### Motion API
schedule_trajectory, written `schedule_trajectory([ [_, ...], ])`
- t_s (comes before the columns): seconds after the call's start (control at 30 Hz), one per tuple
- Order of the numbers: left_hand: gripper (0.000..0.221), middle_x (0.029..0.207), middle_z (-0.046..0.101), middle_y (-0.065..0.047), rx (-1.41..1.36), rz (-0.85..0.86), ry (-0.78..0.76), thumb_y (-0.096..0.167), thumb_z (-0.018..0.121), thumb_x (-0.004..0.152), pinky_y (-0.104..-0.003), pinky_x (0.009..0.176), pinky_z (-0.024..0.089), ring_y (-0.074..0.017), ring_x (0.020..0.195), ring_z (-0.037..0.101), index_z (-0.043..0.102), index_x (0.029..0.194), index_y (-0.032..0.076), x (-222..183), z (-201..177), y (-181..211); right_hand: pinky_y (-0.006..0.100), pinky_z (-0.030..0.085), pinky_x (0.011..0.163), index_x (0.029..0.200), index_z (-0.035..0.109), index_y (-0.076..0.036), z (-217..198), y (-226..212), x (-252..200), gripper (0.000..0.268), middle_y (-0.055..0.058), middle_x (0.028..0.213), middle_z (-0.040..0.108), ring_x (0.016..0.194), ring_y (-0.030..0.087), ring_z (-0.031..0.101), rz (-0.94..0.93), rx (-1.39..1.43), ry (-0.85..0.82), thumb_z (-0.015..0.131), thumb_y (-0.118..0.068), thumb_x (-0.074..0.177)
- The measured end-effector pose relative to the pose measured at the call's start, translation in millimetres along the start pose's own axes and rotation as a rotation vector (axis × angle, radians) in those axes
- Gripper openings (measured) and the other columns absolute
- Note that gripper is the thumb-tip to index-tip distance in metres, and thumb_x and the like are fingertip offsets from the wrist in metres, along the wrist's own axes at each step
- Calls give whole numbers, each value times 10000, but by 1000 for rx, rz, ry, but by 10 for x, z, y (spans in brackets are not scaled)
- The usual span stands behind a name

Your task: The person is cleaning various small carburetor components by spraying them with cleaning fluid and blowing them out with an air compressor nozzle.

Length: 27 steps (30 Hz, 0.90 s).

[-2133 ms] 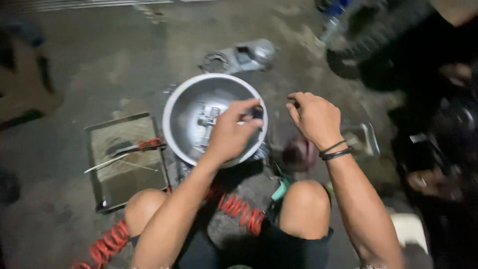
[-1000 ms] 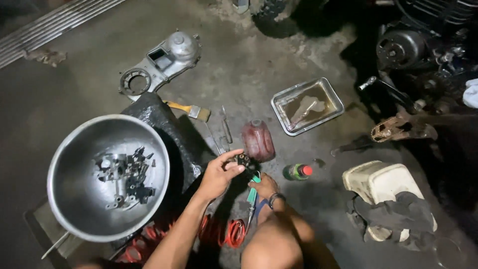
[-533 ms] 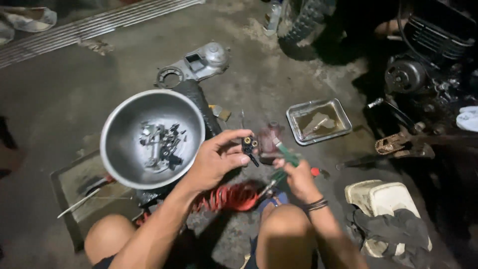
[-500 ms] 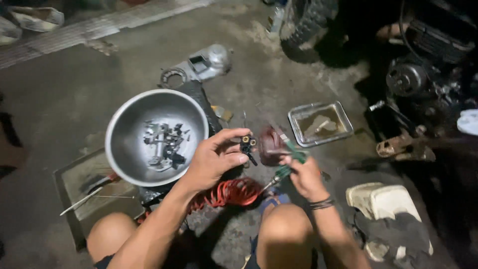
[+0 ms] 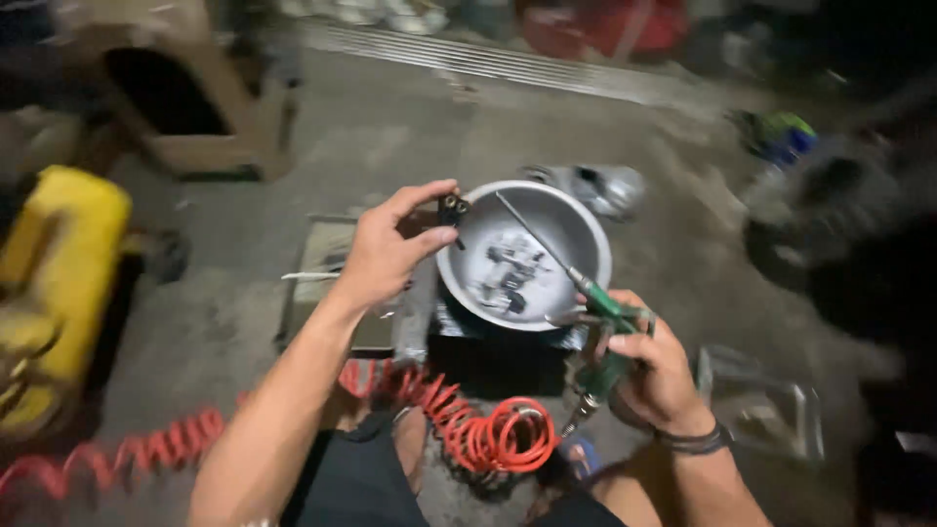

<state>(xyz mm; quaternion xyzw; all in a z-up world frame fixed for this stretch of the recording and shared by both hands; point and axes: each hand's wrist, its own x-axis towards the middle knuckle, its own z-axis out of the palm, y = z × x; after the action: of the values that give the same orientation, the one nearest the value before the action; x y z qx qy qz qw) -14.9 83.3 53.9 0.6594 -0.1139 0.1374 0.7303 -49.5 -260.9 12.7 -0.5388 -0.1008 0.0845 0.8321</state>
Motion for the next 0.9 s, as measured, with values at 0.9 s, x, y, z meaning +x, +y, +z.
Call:
schedule_trajectory([
  [0.9, 484, 1234, 733, -69, 243, 12, -153, -46, 703, 850, -260, 902, 541, -138, 989, 689, 664, 1320, 61, 335, -199, -504, 349, 577, 720, 1188, 576, 29, 400, 297, 55, 283, 196, 987, 771, 763, 248, 704, 241, -369, -4, 531, -56, 922],
])
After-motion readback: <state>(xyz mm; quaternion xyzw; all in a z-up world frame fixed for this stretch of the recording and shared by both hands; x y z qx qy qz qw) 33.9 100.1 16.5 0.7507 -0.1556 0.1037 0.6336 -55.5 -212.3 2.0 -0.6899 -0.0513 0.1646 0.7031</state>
